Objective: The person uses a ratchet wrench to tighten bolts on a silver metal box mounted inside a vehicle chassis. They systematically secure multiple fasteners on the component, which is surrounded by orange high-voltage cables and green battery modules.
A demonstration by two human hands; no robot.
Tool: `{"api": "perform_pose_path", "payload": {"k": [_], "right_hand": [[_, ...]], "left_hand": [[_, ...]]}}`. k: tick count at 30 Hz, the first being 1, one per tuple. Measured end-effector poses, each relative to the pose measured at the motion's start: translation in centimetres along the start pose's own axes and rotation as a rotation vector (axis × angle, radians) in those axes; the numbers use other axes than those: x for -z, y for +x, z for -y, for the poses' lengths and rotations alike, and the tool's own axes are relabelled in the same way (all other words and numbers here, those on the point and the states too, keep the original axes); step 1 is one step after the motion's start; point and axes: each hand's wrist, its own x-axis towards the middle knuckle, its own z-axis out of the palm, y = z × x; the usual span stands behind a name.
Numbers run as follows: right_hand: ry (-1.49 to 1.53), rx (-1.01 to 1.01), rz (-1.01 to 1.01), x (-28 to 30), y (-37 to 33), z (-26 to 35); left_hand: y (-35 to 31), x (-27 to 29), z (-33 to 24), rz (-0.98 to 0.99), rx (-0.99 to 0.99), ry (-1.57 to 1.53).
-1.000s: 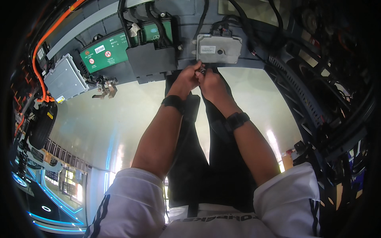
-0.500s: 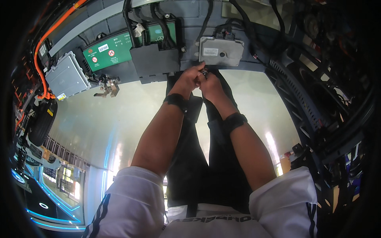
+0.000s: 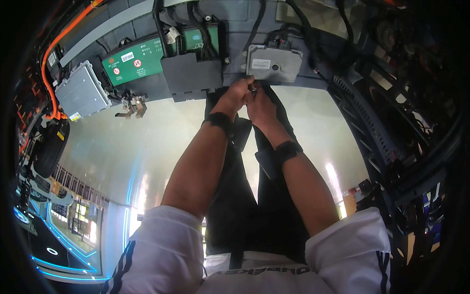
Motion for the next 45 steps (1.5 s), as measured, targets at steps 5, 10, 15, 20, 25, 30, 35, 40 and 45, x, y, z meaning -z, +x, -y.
{"api": "perform_pose_path", "payload": {"k": [5,10,15,20,25,30,35,40,45], "right_hand": [[0.376,-0.167,0.138,0.4,0.7,0.5],[0.089,0.005,0.102,-0.4,1.2,-1.7],[-0.717,0.605,-0.359,2.4,-0.7,1.3],[0.302,-0.127,0.236,1.2,0.9,0.6],[-0.432,0.166,0.006,1.7,-0.2,2.6],[-0.614,0.217,0.102,2.9,0.3,2.5],[-0.002,0.046,0.139,0.4,0.8,0.1],[-0.424,0.179,0.067,2.1,-1.3,2.2],[-0.585,0.412,-0.230,2.1,-2.5,1.0]], "left_hand": [[0.4,0.4,1.0,0.180,0.019,-0.223],[-0.9,0.0,0.0,0.051,0.063,-0.113],[-0.2,0.4,0.2,0.019,-0.053,-0.008],[-0.5,0.5,0.2,0.081,-0.026,0.012],[0.5,2.0,1.2,0.130,-0.028,-0.075],[1.4,1.7,2.0,0.126,-0.061,-0.115],[0.2,0.8,1.3,0.116,0.001,-0.164],[0.5,1.4,1.4,0.097,-0.007,-0.147],[-0.7,0.1,-0.1,-0.065,0.027,0.056]]}}
